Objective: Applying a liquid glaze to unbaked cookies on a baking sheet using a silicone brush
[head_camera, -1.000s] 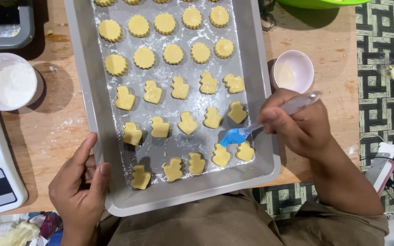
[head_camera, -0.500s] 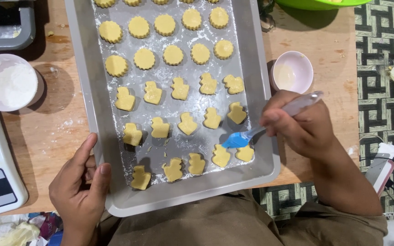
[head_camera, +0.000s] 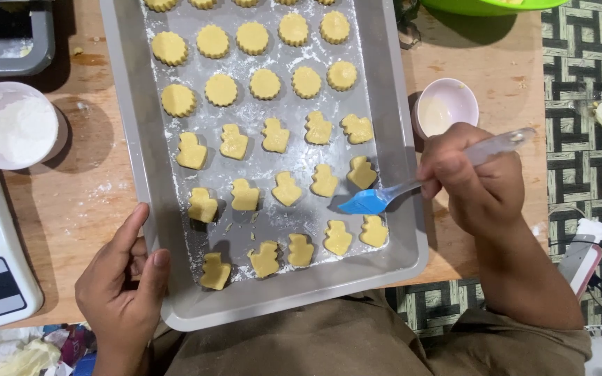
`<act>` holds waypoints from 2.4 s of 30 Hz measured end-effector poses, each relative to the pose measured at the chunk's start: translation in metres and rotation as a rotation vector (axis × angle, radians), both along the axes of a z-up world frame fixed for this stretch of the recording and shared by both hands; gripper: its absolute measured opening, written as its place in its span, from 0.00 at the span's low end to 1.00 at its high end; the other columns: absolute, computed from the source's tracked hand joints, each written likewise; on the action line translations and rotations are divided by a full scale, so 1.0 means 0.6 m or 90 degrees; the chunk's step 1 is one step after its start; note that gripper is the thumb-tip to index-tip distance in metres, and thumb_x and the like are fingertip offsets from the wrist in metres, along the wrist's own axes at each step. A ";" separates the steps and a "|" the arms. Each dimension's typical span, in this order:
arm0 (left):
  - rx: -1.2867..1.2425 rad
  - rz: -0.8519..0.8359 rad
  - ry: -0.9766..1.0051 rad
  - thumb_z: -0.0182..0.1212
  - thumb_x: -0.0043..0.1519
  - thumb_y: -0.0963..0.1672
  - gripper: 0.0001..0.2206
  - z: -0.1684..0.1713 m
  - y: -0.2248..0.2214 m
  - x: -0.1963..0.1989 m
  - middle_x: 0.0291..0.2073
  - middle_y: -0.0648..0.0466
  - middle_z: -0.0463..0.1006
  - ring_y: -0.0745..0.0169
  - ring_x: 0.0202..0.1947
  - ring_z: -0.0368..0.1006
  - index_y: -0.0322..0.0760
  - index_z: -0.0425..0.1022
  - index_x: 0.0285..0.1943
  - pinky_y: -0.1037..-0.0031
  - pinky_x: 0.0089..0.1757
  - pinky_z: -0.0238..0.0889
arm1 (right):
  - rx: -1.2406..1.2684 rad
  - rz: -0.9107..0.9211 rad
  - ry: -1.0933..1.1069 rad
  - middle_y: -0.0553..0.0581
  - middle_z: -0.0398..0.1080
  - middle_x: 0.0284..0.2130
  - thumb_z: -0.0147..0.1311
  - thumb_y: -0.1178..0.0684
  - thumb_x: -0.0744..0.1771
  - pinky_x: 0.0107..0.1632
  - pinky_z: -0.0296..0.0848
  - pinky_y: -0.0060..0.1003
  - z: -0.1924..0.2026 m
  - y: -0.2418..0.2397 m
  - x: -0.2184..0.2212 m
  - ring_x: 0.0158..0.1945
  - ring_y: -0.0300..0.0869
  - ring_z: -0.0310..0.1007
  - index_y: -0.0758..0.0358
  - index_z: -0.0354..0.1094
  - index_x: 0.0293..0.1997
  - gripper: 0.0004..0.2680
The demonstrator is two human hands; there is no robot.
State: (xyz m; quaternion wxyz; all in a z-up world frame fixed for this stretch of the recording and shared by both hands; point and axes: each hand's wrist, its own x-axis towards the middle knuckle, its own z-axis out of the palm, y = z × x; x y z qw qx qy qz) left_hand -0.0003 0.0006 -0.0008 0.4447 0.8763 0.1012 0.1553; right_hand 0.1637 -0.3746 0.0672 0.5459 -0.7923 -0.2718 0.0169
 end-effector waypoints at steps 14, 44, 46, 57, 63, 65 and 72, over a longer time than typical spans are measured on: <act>0.006 0.002 0.001 0.60 0.68 0.43 0.22 -0.001 0.001 -0.001 0.29 0.55 0.68 0.67 0.28 0.58 0.26 0.72 0.70 0.76 0.36 0.57 | -0.083 0.044 -0.059 0.54 0.71 0.21 0.41 0.52 0.73 0.20 0.65 0.25 -0.023 0.022 -0.004 0.18 0.35 0.70 0.64 0.71 0.30 0.15; 0.088 -0.007 -0.176 0.63 0.58 0.46 0.24 -0.026 0.012 -0.020 0.50 0.41 0.67 0.51 0.49 0.67 0.28 0.74 0.62 0.65 0.49 0.66 | 0.259 -0.454 -0.086 0.55 0.70 0.46 0.51 0.34 0.73 0.42 0.67 0.34 -0.021 -0.164 0.106 0.39 0.38 0.66 0.52 0.63 0.64 0.18; 0.135 -0.034 -0.235 0.64 0.51 0.47 0.24 -0.014 0.017 -0.010 0.56 0.41 0.64 0.46 0.57 0.68 0.31 0.76 0.56 0.60 0.54 0.67 | 0.245 -0.445 -0.116 0.57 0.69 0.44 0.51 0.34 0.73 0.40 0.70 0.35 -0.009 -0.140 0.103 0.37 0.39 0.65 0.55 0.63 0.65 0.18; 0.341 -0.285 -0.411 0.68 0.57 0.57 0.12 -0.002 0.014 -0.005 0.25 0.67 0.76 0.70 0.30 0.74 0.57 0.80 0.29 0.67 0.50 0.51 | 0.241 -0.459 -0.120 0.56 0.67 0.38 0.50 0.34 0.73 0.36 0.66 0.32 0.011 -0.106 0.100 0.31 0.39 0.64 0.51 0.61 0.57 0.15; 0.340 -0.237 -0.297 0.69 0.59 0.50 0.08 0.017 0.003 -0.001 0.32 0.64 0.79 0.62 0.42 0.77 0.52 0.82 0.44 0.59 0.56 0.45 | 0.262 -0.480 -0.114 0.54 0.67 0.36 0.50 0.34 0.73 0.37 0.69 0.32 0.012 -0.111 0.104 0.35 0.37 0.67 0.52 0.62 0.57 0.15; 0.325 -0.208 -0.281 0.68 0.60 0.49 0.06 0.027 -0.001 0.009 0.34 0.63 0.79 0.61 0.44 0.77 0.53 0.81 0.44 0.59 0.57 0.44 | 0.259 -0.478 -0.114 0.53 0.66 0.36 0.50 0.33 0.73 0.37 0.67 0.31 0.014 -0.110 0.101 0.34 0.37 0.65 0.51 0.62 0.57 0.16; 0.339 -0.120 -0.235 0.70 0.59 0.51 0.12 0.034 -0.017 0.025 0.52 0.54 0.76 0.54 0.54 0.73 0.53 0.79 0.49 0.60 0.59 0.51 | 0.299 -0.528 -0.126 0.51 0.63 0.31 0.50 0.29 0.70 0.36 0.69 0.31 0.024 -0.104 0.098 0.31 0.37 0.63 0.53 0.63 0.53 0.19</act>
